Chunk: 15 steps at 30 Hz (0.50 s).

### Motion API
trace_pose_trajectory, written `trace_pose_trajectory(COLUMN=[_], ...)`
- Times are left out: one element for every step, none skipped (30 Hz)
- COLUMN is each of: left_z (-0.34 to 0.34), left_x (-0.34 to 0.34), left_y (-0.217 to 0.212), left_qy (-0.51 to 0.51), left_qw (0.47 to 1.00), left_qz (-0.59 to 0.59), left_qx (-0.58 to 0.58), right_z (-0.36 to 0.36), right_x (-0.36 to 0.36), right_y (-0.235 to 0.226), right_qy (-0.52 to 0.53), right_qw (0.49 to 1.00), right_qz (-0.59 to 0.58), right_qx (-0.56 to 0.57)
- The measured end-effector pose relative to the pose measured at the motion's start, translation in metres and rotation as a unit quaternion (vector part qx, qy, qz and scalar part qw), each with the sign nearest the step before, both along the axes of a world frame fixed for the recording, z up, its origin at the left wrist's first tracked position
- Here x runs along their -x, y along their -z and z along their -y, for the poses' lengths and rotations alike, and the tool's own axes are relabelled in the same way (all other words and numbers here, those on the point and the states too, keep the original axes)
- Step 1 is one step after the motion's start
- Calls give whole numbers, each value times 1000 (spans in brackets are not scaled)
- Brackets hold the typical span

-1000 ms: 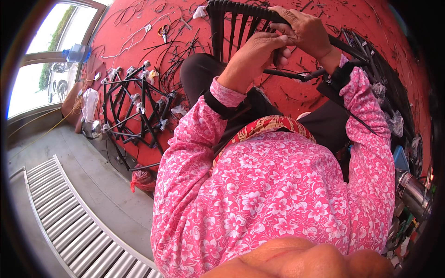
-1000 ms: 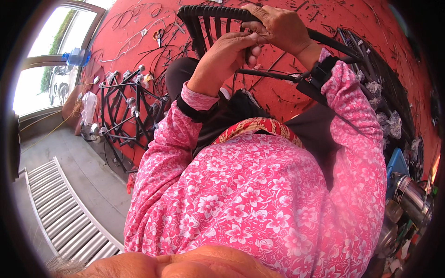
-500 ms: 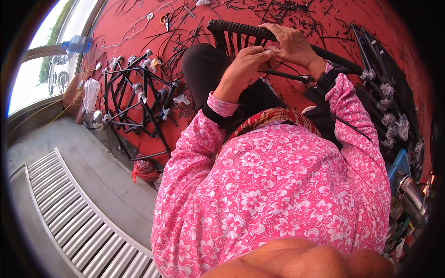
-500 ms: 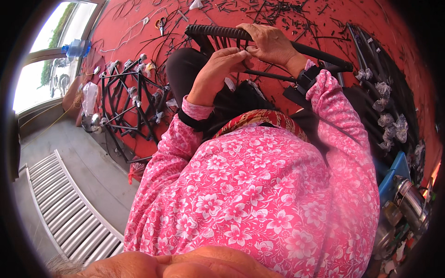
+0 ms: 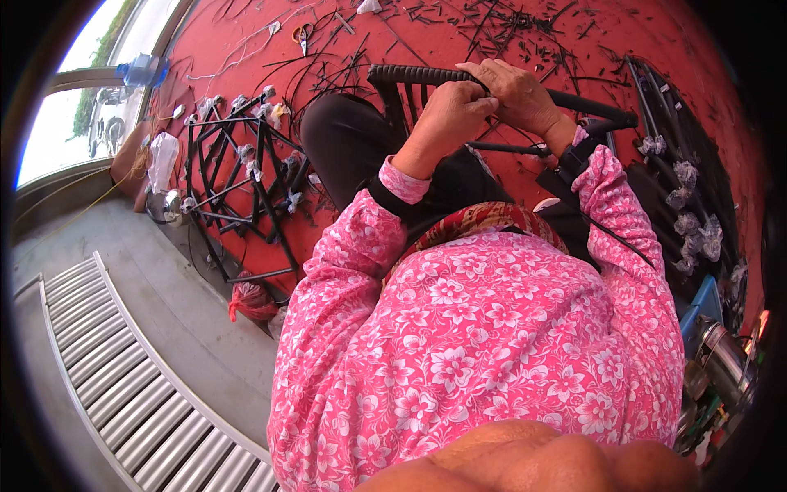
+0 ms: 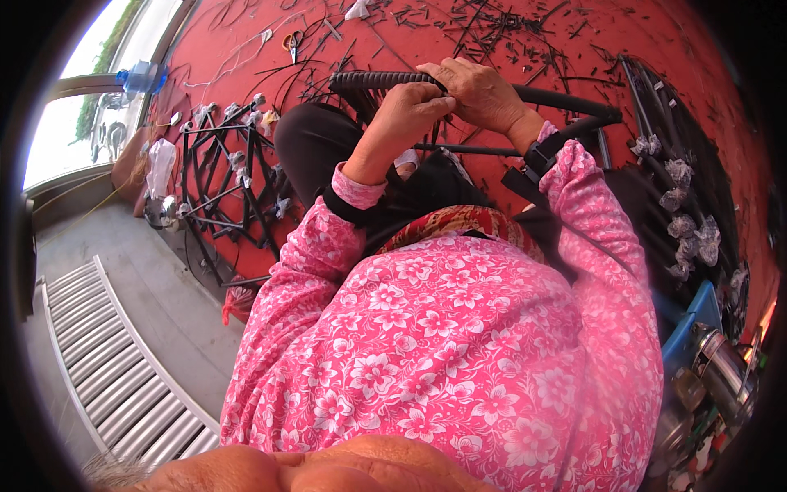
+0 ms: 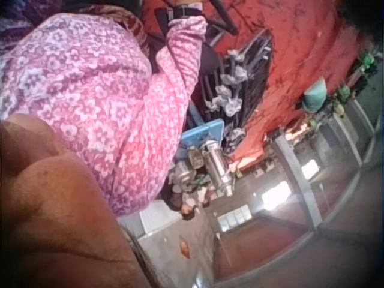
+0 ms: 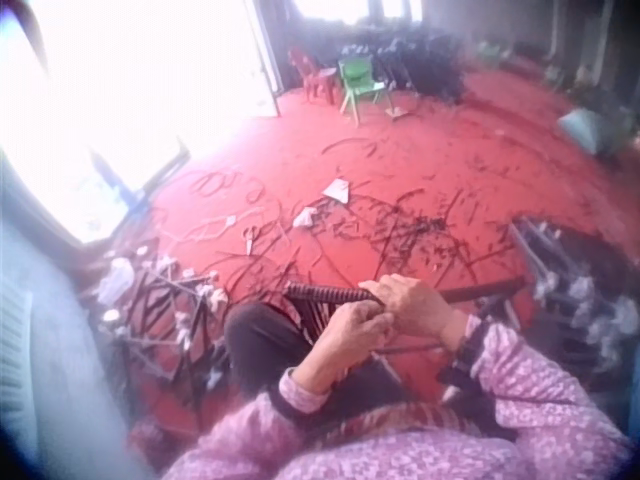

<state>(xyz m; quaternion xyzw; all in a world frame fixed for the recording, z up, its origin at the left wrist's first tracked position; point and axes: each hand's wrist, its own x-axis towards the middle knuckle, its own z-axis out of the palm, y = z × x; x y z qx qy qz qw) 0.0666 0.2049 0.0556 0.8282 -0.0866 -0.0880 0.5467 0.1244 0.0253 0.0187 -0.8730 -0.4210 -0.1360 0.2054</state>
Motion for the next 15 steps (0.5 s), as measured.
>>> trace_pose_trajectory(left_z=[-2, -5, -8, -12, -14, -15, -17, -18, -19, -21, -23, -25, -30, -35, -45], left_x=[0, 0, -2, -6, -8, -11, -13, -15, -17, -17, -19, -21, -22, -24, -27], left_y=[3, 8, 12, 16, 22, 27, 30, 32, 33, 32, 30, 26, 22, 17, 12], left_qy=[-4, -20, -17, -13, -10, -4, 0, 3, 6, 19, 23, 29, 37, 67, 96], left_qw=[1000, 998, 998, 998, 996, 995, 994, 992, 989, 987, 986, 985, 989, 996, 995], left_qz=[-6, -46, -51, -37, -37, -40, -37, -31, -37, -39, -44, -45, -52, -27, 0], left_qx=[6, 31, 45, 54, 81, 95, 107, 119, 140, 153, 157, 161, 136, 51, -35], right_z=[-1, -3, -4, -6, -6, -7, -8, -9, -10, -11, -12, -14, -16, -19, -22], right_x=[0, 1, 1, 1, 2, 3, 4, 4, 5, 6, 7, 8, 9, 10, 11], right_y=[3, 6, 8, 11, 13, 15, 16, 17, 18, 19, 19, 19, 20, 20, 20], right_qy=[-7, -10, -15, -15, 1, -1, -1, 0, 6, 13, 16, 25, 31, 40, 37], right_qw=[1000, 1000, 998, 997, 997, 996, 994, 991, 990, 988, 986, 985, 985, 984, 983], right_qz=[4, 18, 33, 48, 49, 53, 59, 66, 73, 79, 88, 87, 88, 90, 64], right_qx=[-3, -22, -42, -65, -64, -75, -94, -113, -122, -132, -138, -144, -147, -149, -168])
